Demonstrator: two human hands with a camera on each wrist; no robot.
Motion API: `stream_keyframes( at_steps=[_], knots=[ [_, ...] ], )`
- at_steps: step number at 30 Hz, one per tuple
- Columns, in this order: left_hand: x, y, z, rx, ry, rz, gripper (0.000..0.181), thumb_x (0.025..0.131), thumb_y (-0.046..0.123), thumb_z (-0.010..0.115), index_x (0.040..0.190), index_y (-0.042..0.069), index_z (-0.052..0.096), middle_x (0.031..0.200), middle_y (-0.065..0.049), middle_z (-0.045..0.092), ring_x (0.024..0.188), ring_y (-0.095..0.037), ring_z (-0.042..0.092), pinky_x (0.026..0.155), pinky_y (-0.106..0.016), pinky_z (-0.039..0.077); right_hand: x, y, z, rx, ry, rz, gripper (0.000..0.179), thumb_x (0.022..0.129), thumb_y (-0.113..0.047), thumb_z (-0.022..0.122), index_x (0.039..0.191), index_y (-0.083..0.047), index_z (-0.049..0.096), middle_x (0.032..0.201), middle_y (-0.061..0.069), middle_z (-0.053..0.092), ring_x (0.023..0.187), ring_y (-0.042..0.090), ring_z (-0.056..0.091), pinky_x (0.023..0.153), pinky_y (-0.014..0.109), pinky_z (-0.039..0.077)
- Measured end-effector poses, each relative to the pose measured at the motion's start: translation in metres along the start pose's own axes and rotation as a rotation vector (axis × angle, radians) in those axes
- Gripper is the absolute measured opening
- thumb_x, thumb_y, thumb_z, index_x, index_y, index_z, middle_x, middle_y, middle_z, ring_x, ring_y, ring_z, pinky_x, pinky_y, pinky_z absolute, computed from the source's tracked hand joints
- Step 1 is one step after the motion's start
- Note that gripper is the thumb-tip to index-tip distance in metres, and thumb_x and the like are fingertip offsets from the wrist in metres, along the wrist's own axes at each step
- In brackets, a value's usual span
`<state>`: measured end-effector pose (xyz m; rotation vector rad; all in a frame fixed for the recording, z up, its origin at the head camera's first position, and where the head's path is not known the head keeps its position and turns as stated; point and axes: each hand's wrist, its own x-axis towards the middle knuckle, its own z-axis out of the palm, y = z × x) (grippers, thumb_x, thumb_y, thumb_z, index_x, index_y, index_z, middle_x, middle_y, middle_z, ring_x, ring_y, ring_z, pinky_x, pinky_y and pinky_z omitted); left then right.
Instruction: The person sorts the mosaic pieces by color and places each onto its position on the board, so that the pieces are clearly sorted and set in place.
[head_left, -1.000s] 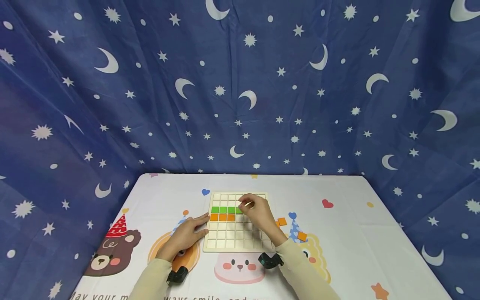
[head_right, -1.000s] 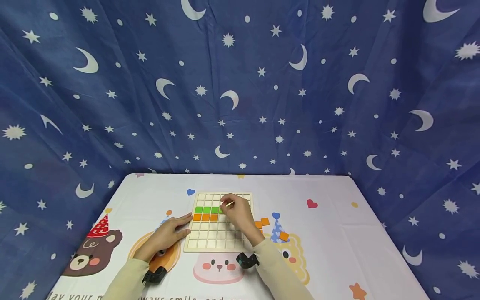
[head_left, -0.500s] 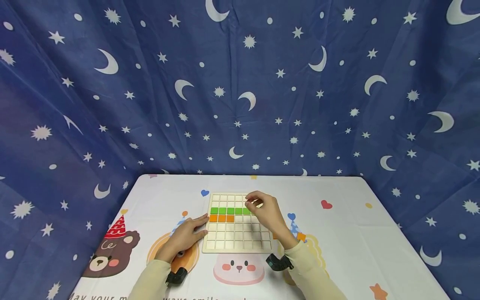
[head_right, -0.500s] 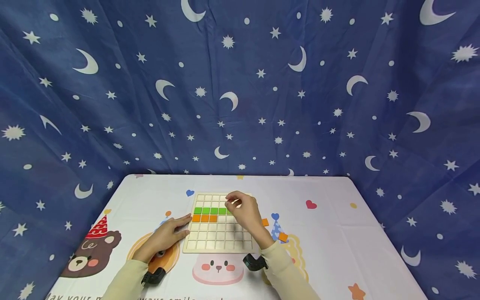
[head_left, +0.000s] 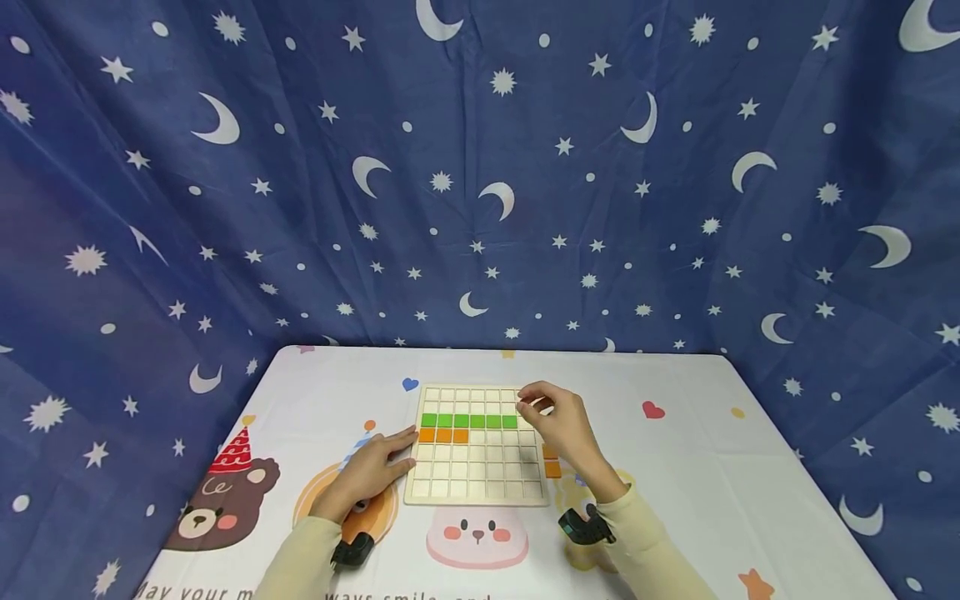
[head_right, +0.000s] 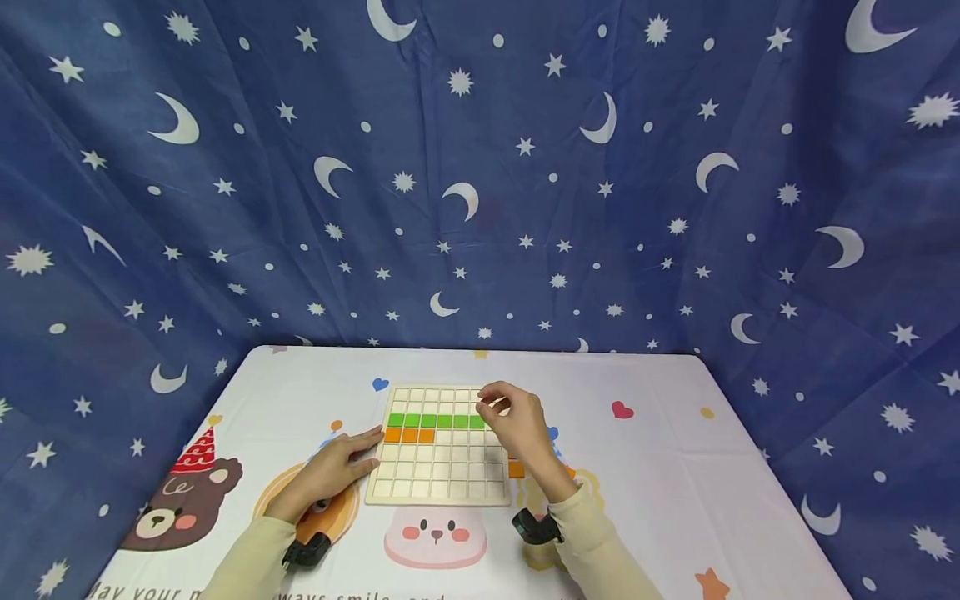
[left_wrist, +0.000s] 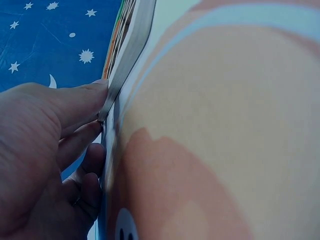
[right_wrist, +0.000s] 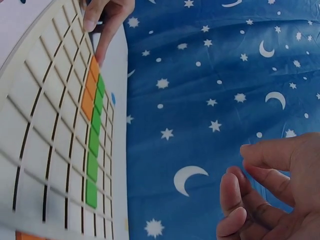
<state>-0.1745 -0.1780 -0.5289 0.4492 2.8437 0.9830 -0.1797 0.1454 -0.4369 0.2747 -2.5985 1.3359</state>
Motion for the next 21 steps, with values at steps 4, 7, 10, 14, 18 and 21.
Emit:
stream_keyframes(
  at_steps=[4, 7, 10, 14, 18, 21],
  knots=[
    [0.001, 0.000, 0.000, -0.003, -0.003, 0.002, 0.051, 0.093, 0.025, 0.068, 0.142, 0.017, 0.055, 0.153, 0.005, 0.045, 0.111, -0.020, 0.056, 0.096, -0.040, 0.046, -0.002, 0.008, -0.008, -0.033, 0.003, 0.013, 0.010, 0.089, -0.018, 0.073, 0.099, -0.018, 0.073, 0.092, -0.002, 0.072, 0.081, 0.014, 0.065, 0.065, 0.024, 0.052],
    [0.001, -0.001, 0.001, 0.003, -0.004, 0.007, 0.051, 0.094, 0.025, 0.067, 0.142, 0.016, 0.054, 0.153, 0.005, 0.045, 0.114, -0.022, 0.056, 0.097, -0.041, 0.046, -0.005, 0.016, -0.014, -0.047, 0.004, 0.036, 0.011, 0.089, -0.019, 0.072, 0.100, -0.017, 0.073, 0.093, -0.002, 0.072, 0.082, 0.015, 0.065, 0.063, 0.024, 0.052],
    [0.001, -0.002, 0.001, -0.006, -0.007, 0.008, 0.051, 0.094, 0.025, 0.067, 0.142, 0.015, 0.054, 0.154, 0.004, 0.044, 0.119, -0.026, 0.055, 0.100, -0.045, 0.045, -0.007, 0.022, -0.020, -0.055, 0.004, 0.057, 0.013, 0.090, -0.019, 0.072, 0.102, -0.015, 0.073, 0.094, 0.000, 0.072, 0.083, 0.018, 0.065, 0.060, 0.024, 0.052],
    [0.001, -0.001, -0.001, -0.008, -0.007, 0.006, 0.051, 0.094, 0.025, 0.067, 0.142, 0.014, 0.054, 0.154, 0.003, 0.045, 0.118, -0.026, 0.055, 0.101, -0.046, 0.045, -0.009, 0.030, -0.029, -0.077, 0.015, 0.084, 0.012, 0.090, -0.019, 0.072, 0.101, -0.016, 0.073, 0.094, 0.001, 0.072, 0.083, 0.018, 0.065, 0.062, 0.025, 0.052],
    [0.001, 0.000, -0.003, -0.001, -0.009, -0.001, 0.051, 0.094, 0.026, 0.067, 0.142, 0.015, 0.054, 0.154, 0.003, 0.045, 0.118, -0.026, 0.055, 0.100, -0.046, 0.045, -0.012, 0.040, -0.039, -0.106, 0.034, 0.112, 0.012, 0.089, -0.019, 0.073, 0.100, -0.017, 0.072, 0.095, 0.002, 0.073, 0.083, 0.020, 0.064, 0.062, 0.025, 0.051],
    [0.001, 0.000, -0.003, -0.002, -0.009, 0.004, 0.051, 0.094, 0.026, 0.067, 0.142, 0.015, 0.054, 0.154, 0.003, 0.045, 0.119, -0.027, 0.055, 0.100, -0.046, 0.045, -0.014, 0.050, -0.044, -0.131, 0.049, 0.113, 0.012, 0.088, -0.017, 0.073, 0.100, -0.015, 0.073, 0.094, 0.003, 0.073, 0.082, 0.019, 0.064, 0.063, 0.024, 0.051]
  ],
)
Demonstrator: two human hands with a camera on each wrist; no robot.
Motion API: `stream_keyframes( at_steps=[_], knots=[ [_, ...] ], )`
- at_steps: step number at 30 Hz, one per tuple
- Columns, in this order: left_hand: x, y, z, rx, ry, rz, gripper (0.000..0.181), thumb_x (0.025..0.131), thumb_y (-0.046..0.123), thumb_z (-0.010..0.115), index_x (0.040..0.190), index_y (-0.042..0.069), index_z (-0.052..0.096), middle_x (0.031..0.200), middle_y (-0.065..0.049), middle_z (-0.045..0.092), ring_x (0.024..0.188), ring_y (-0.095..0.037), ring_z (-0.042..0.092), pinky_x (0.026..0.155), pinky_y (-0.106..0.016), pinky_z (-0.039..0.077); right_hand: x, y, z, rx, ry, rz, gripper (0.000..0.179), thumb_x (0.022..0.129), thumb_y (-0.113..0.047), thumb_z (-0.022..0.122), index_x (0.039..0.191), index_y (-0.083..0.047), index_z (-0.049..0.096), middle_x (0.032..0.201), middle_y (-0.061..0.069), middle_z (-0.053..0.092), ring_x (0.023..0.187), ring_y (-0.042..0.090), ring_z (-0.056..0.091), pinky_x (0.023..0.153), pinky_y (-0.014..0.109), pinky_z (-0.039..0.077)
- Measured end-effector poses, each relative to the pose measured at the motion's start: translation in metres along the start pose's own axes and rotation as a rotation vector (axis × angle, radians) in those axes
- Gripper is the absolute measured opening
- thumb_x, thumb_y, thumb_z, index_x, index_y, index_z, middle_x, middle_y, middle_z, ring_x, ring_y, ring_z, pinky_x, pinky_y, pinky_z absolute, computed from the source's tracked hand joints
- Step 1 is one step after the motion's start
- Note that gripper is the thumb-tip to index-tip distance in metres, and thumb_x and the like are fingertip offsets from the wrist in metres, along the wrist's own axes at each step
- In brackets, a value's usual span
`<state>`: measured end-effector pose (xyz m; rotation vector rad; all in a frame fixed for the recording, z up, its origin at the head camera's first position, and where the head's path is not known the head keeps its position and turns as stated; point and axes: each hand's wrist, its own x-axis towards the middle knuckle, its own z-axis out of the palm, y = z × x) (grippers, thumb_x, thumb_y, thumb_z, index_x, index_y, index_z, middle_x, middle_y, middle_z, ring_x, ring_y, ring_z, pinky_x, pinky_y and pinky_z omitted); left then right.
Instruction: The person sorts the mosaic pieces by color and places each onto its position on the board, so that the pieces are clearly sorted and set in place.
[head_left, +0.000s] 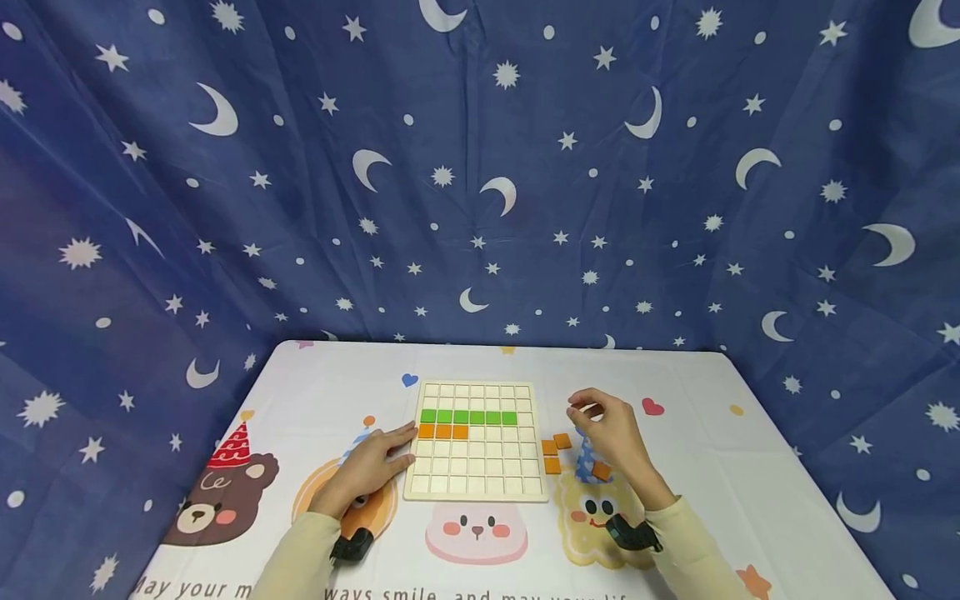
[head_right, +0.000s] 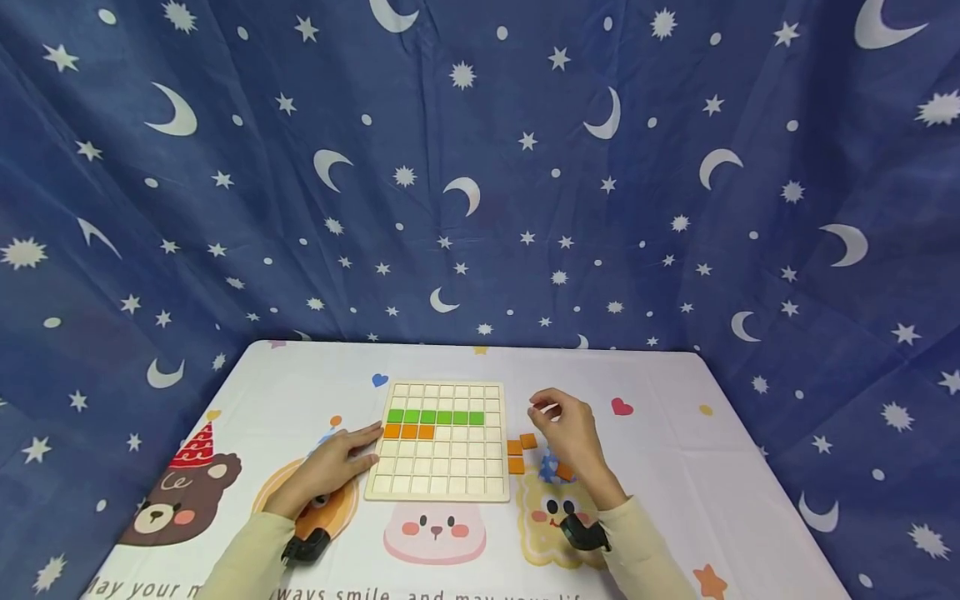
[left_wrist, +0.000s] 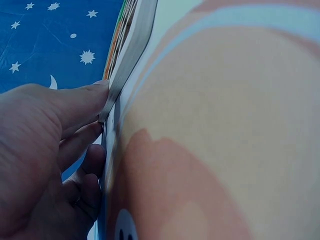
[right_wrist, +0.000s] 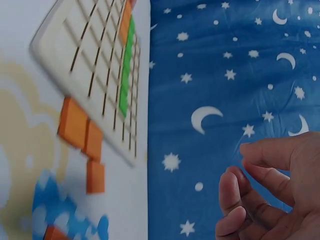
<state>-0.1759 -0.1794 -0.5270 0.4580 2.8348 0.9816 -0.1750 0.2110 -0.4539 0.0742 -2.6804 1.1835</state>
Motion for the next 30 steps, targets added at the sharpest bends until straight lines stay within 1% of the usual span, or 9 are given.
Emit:
stream_keyframes(
  at_steps=[3, 5, 10, 15, 20, 24, 26, 30],
  knots=[
    [0.000, 0.000, -0.001, 0.001, 0.002, 0.009, 0.051, 0.094, 0.026, 0.067, 0.142, 0.014, 0.055, 0.154, 0.003, 0.045, 0.116, -0.026, 0.056, 0.099, -0.045, 0.046, -0.001, 0.009, -0.005, -0.017, 0.008, -0.004, 0.013, 0.088, -0.016, 0.073, 0.101, -0.012, 0.073, 0.093, 0.004, 0.074, 0.080, 0.018, 0.065, 0.065, 0.024, 0.051],
    [0.000, 0.000, -0.001, 0.001, 0.004, 0.011, 0.051, 0.094, 0.027, 0.067, 0.142, 0.015, 0.055, 0.154, 0.002, 0.045, 0.117, -0.027, 0.056, 0.099, -0.046, 0.046, -0.001, 0.014, -0.008, -0.024, 0.009, -0.001, 0.015, 0.087, -0.016, 0.074, 0.101, -0.010, 0.073, 0.094, 0.005, 0.074, 0.080, 0.018, 0.065, 0.067, 0.024, 0.052],
    [0.001, 0.000, -0.001, 0.001, 0.001, 0.007, 0.051, 0.094, 0.027, 0.066, 0.142, 0.016, 0.054, 0.154, 0.002, 0.044, 0.122, -0.030, 0.054, 0.102, -0.048, 0.044, -0.002, 0.025, -0.018, -0.043, 0.010, 0.020, 0.018, 0.088, -0.016, 0.074, 0.104, -0.009, 0.072, 0.097, 0.007, 0.074, 0.083, 0.021, 0.066, 0.066, 0.024, 0.052],
    [0.000, 0.000, 0.000, 0.002, 0.004, 0.009, 0.051, 0.094, 0.027, 0.067, 0.142, 0.015, 0.055, 0.154, 0.002, 0.045, 0.120, -0.030, 0.055, 0.101, -0.048, 0.045, -0.006, 0.037, -0.024, -0.054, 0.011, 0.032, 0.020, 0.087, -0.015, 0.074, 0.105, -0.007, 0.072, 0.097, 0.009, 0.074, 0.083, 0.023, 0.067, 0.065, 0.024, 0.051],
    [0.000, -0.001, 0.000, -0.002, 0.008, 0.008, 0.051, 0.093, 0.025, 0.067, 0.141, 0.014, 0.055, 0.153, 0.002, 0.045, 0.125, -0.033, 0.053, 0.103, -0.050, 0.044, -0.011, 0.045, -0.024, -0.077, 0.008, 0.048, 0.019, 0.087, -0.016, 0.074, 0.103, -0.007, 0.072, 0.096, 0.010, 0.074, 0.082, 0.022, 0.067, 0.068, 0.024, 0.051],
    [0.001, -0.002, 0.001, -0.008, 0.001, -0.001, 0.052, 0.093, 0.026, 0.068, 0.142, 0.016, 0.054, 0.154, 0.002, 0.045, 0.131, -0.037, 0.050, 0.106, -0.052, 0.041, -0.017, 0.051, -0.021, -0.093, -0.018, 0.077, 0.019, 0.087, -0.016, 0.074, 0.103, -0.008, 0.072, 0.097, 0.009, 0.074, 0.083, 0.021, 0.066, 0.069, 0.025, 0.051],
    [0.001, -0.002, 0.001, -0.010, -0.002, -0.006, 0.052, 0.093, 0.026, 0.068, 0.142, 0.016, 0.054, 0.154, 0.003, 0.044, 0.131, -0.036, 0.049, 0.107, -0.052, 0.041, -0.020, 0.053, -0.020, -0.100, -0.034, 0.095, 0.019, 0.087, -0.016, 0.074, 0.103, -0.007, 0.072, 0.097, 0.009, 0.074, 0.082, 0.020, 0.066, 0.069, 0.025, 0.050],
    [0.001, -0.002, 0.001, -0.012, 0.000, 0.001, 0.052, 0.093, 0.026, 0.068, 0.142, 0.016, 0.054, 0.154, 0.003, 0.045, 0.127, -0.033, 0.052, 0.104, -0.050, 0.043, -0.024, 0.060, -0.019, -0.103, -0.061, 0.130, 0.020, 0.085, -0.016, 0.075, 0.103, -0.007, 0.072, 0.096, 0.007, 0.073, 0.078, 0.015, 0.065, 0.068, 0.024, 0.049]
  ],
)
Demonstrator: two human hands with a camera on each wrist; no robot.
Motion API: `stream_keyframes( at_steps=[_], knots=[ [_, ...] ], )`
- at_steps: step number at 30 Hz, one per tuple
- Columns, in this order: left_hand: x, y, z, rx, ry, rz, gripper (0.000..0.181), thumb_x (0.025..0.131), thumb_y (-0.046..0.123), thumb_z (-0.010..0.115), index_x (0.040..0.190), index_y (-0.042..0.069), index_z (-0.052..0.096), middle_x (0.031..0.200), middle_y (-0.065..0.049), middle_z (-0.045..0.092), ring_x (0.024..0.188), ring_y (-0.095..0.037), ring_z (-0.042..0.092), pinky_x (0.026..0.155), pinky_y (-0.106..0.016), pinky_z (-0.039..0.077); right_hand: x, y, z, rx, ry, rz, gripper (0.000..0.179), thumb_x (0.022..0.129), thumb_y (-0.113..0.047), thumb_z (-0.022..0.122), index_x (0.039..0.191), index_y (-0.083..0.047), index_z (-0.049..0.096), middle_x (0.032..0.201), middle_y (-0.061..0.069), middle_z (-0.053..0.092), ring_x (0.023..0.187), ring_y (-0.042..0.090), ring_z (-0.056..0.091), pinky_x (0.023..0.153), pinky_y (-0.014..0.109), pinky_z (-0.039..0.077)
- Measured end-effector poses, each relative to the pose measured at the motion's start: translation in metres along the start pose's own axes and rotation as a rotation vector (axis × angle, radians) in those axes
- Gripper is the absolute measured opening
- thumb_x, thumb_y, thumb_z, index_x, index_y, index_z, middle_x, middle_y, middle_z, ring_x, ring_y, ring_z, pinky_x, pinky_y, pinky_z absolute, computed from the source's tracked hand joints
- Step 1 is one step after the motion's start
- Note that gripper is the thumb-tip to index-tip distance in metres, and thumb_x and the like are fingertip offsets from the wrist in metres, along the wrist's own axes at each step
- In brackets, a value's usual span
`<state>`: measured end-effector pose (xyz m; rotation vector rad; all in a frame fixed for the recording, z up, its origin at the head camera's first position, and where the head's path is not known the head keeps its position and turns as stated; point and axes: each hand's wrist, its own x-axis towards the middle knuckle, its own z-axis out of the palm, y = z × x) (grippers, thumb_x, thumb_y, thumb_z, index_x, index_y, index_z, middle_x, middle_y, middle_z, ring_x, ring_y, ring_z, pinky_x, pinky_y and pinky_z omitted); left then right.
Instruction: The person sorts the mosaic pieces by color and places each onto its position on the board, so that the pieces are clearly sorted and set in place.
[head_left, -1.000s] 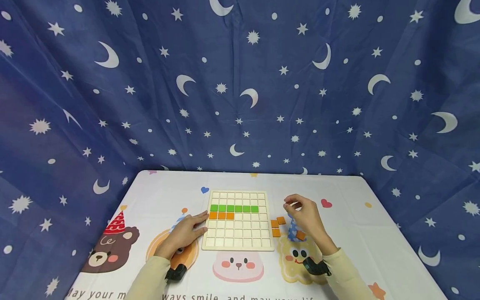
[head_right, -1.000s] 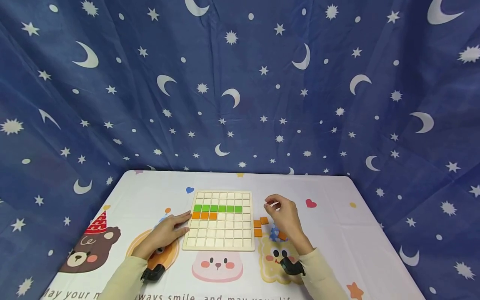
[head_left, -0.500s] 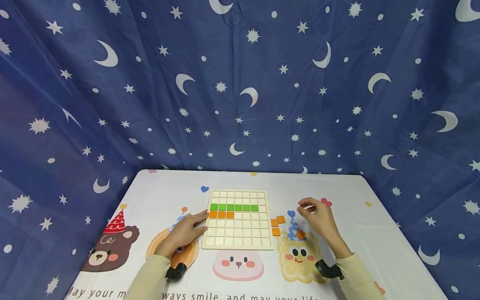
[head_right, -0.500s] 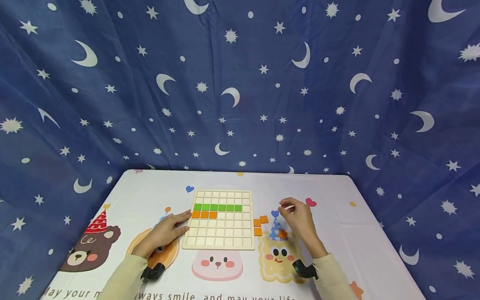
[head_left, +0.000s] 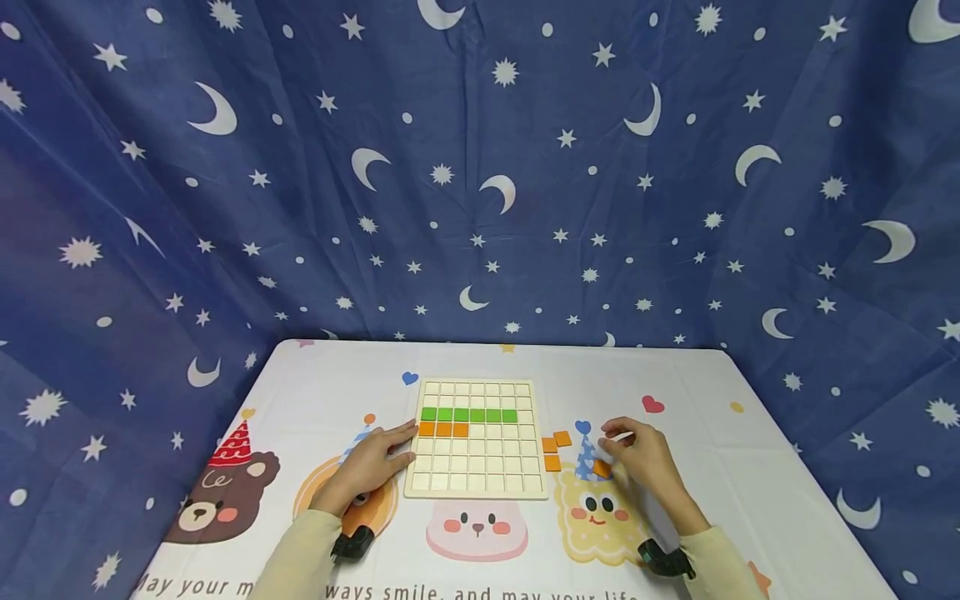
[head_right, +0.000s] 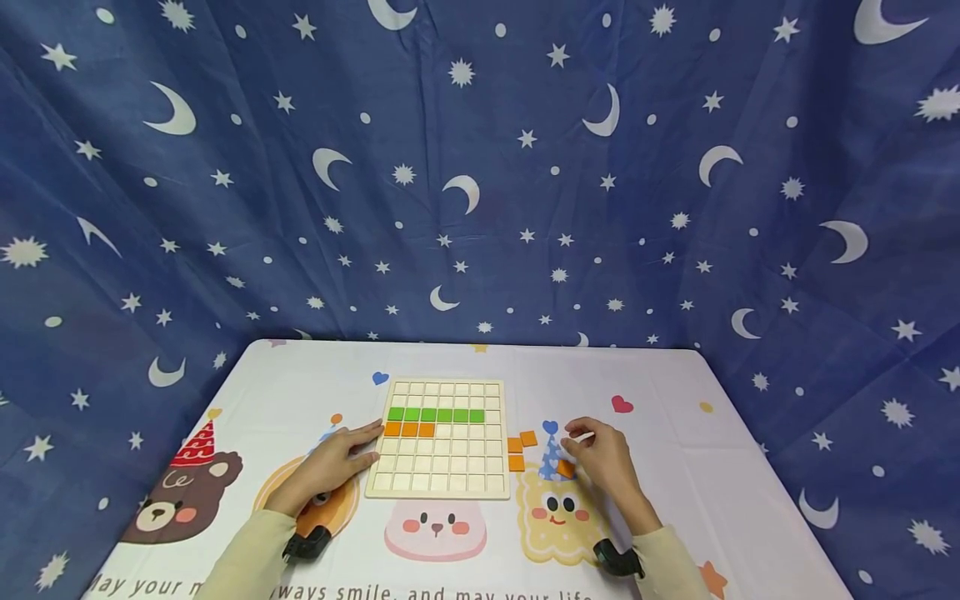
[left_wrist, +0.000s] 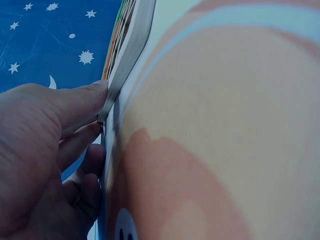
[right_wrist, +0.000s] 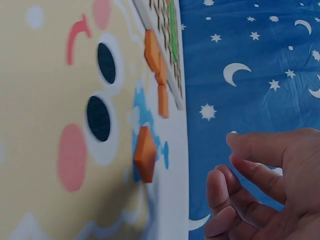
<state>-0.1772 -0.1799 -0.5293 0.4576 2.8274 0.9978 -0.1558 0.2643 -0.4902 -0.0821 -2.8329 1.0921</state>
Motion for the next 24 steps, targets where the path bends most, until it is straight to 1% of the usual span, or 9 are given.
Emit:
stream_keyframes(
  at_steps=[3, 8, 13, 18, 24],
  knots=[
    [0.000, 0.000, 0.000, -0.005, -0.004, 0.005, 0.052, 0.093, 0.026, 0.068, 0.142, 0.016, 0.054, 0.154, 0.003, 0.045, 0.126, -0.033, 0.052, 0.104, -0.050, 0.043, -0.002, 0.007, 0.001, -0.006, -0.030, 0.014, 0.023, 0.082, -0.015, 0.077, 0.103, -0.008, 0.072, 0.096, 0.007, 0.073, 0.076, 0.013, 0.064, 0.067, 0.024, 0.049],
    [0.000, 0.000, 0.000, -0.005, -0.004, 0.011, 0.051, 0.094, 0.026, 0.067, 0.142, 0.015, 0.054, 0.154, 0.002, 0.045, 0.131, -0.037, 0.049, 0.106, -0.052, 0.042, -0.005, 0.015, 0.003, -0.039, -0.091, 0.038, 0.029, 0.078, -0.015, 0.081, 0.104, -0.010, 0.072, 0.099, 0.006, 0.073, 0.077, 0.014, 0.061, 0.065, 0.025, 0.048],
    [0.000, 0.000, 0.000, 0.002, 0.002, 0.015, 0.051, 0.094, 0.027, 0.067, 0.142, 0.015, 0.054, 0.153, 0.001, 0.045, 0.133, -0.040, 0.047, 0.107, -0.054, 0.041, -0.009, 0.016, 0.004, -0.056, -0.139, 0.063, 0.028, 0.075, -0.016, 0.084, 0.101, -0.010, 0.073, 0.095, 0.004, 0.071, 0.078, 0.016, 0.057, 0.065, 0.026, 0.046],
    [0.001, 0.000, 0.000, 0.006, -0.001, 0.016, 0.051, 0.094, 0.027, 0.066, 0.142, 0.014, 0.055, 0.153, 0.001, 0.046, 0.131, -0.037, 0.049, 0.106, -0.052, 0.042, -0.012, 0.016, 0.007, -0.065, -0.168, 0.049, 0.023, 0.072, -0.012, 0.084, 0.092, -0.013, 0.073, 0.087, 0.000, 0.069, 0.074, 0.015, 0.053, 0.064, 0.026, 0.042],
    [0.000, 0.000, 0.000, 0.004, 0.003, 0.016, 0.050, 0.094, 0.027, 0.067, 0.141, 0.014, 0.055, 0.153, 0.001, 0.046, 0.128, -0.036, 0.051, 0.104, -0.051, 0.043, -0.009, 0.019, 0.011, -0.065, -0.157, 0.004, 0.019, 0.073, -0.006, 0.081, 0.088, -0.012, 0.072, 0.081, -0.001, 0.067, 0.070, 0.014, 0.051, 0.061, 0.023, 0.042]
  ],
)
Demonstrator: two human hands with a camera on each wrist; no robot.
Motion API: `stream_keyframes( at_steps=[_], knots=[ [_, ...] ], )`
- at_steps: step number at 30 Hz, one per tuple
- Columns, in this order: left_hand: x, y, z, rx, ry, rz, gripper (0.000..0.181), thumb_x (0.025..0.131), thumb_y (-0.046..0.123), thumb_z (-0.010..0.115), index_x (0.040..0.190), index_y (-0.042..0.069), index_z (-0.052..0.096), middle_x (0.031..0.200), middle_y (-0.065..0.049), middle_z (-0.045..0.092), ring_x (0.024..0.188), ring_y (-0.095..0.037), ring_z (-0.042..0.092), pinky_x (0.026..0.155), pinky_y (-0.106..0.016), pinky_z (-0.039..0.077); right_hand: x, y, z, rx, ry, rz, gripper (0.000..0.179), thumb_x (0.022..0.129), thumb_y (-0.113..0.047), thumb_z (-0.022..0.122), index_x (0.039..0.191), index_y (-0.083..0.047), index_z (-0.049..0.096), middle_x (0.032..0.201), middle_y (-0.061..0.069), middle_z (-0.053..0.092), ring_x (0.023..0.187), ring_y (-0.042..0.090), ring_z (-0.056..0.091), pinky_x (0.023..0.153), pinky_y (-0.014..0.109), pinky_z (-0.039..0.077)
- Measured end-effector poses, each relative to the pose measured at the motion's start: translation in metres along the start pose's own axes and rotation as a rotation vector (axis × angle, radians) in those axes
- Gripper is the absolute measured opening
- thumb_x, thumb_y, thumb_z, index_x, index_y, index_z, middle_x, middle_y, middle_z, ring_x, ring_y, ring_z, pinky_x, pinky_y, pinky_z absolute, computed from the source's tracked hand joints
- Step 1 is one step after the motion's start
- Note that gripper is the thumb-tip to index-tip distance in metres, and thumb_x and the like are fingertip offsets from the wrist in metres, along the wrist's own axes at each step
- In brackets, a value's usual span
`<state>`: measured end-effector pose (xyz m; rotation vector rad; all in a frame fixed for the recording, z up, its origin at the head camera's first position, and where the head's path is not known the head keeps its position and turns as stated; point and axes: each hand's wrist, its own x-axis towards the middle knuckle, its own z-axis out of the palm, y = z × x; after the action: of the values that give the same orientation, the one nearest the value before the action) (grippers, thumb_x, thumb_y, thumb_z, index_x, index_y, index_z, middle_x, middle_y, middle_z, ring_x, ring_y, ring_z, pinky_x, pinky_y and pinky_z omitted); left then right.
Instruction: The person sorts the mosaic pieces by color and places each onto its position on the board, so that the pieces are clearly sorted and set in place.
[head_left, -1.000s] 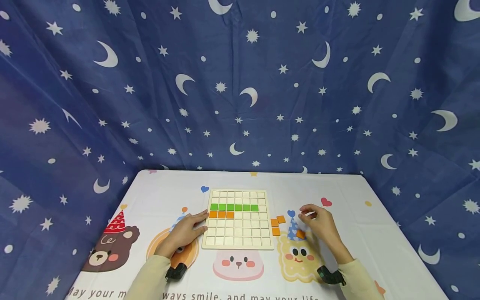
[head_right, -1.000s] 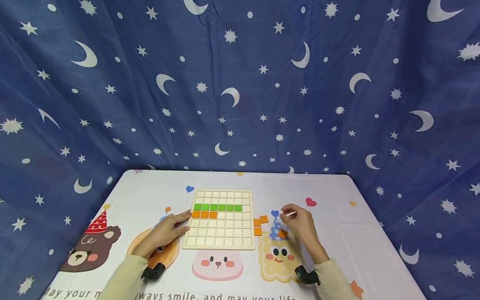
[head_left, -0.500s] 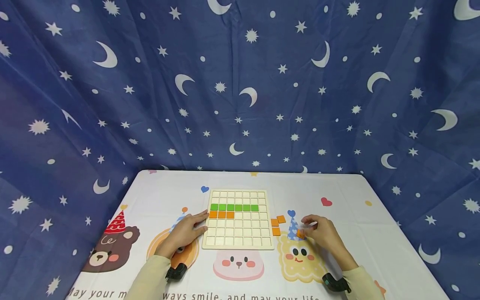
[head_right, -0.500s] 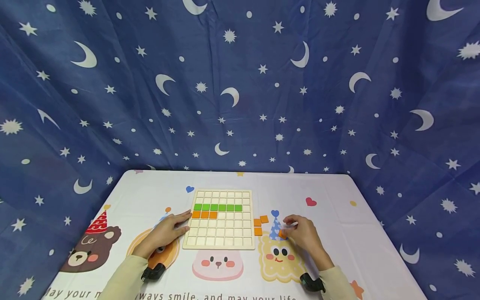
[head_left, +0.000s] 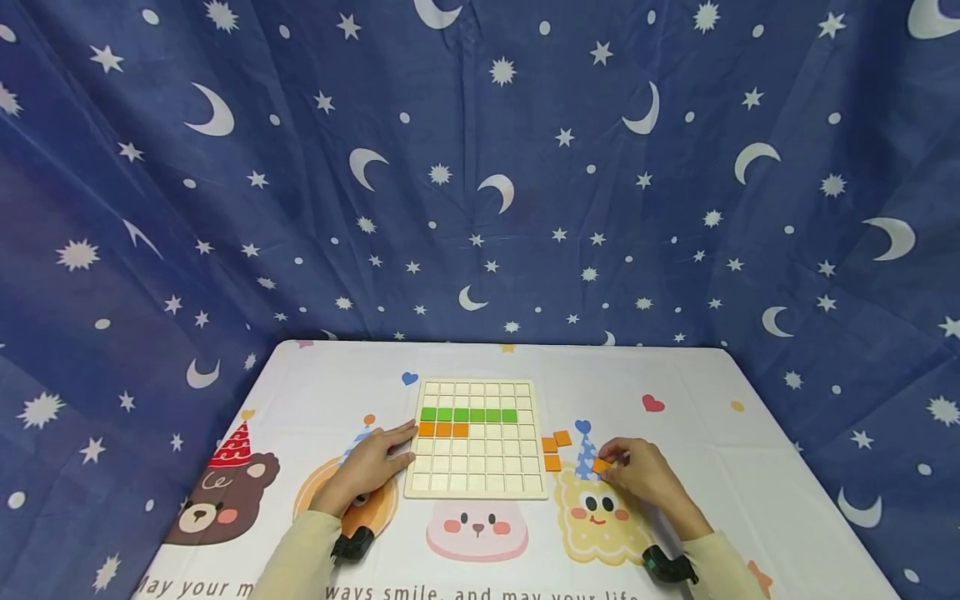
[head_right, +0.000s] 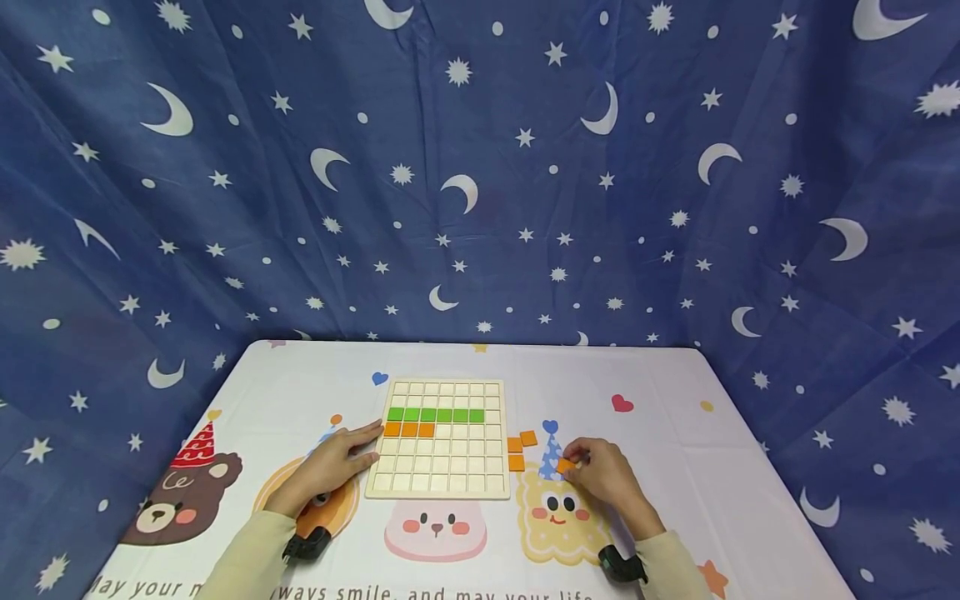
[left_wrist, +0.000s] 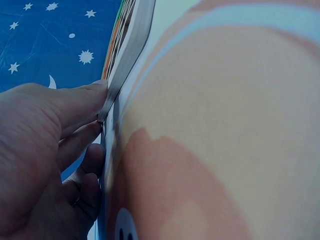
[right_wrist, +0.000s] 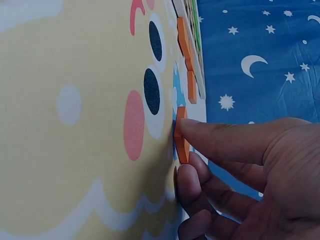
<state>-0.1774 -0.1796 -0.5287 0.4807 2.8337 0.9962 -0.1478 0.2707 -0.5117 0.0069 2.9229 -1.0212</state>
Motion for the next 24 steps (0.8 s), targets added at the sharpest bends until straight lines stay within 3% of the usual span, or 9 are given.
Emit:
stream_keyframes(
  at_steps=[11, 24],
  knots=[
    [0.000, 0.000, 0.000, 0.010, 0.004, 0.002, 0.051, 0.094, 0.027, 0.067, 0.141, 0.015, 0.055, 0.153, 0.002, 0.046, 0.126, -0.032, 0.053, 0.103, -0.049, 0.044, 0.005, 0.001, 0.002, 0.012, 0.000, -0.023, 0.018, 0.074, -0.006, 0.082, 0.085, -0.011, 0.069, 0.073, -0.002, 0.057, 0.067, 0.012, 0.050, 0.059, 0.021, 0.040],
    [-0.001, 0.000, 0.000, -0.002, -0.004, 0.008, 0.051, 0.095, 0.026, 0.066, 0.142, 0.014, 0.054, 0.154, 0.000, 0.045, 0.133, -0.037, 0.048, 0.107, -0.052, 0.041, 0.016, -0.008, 0.001, 0.051, 0.037, -0.010, 0.012, 0.081, -0.007, 0.078, 0.088, -0.012, 0.070, 0.077, -0.001, 0.066, 0.071, 0.012, 0.055, 0.064, 0.022, 0.045]
  ],
)
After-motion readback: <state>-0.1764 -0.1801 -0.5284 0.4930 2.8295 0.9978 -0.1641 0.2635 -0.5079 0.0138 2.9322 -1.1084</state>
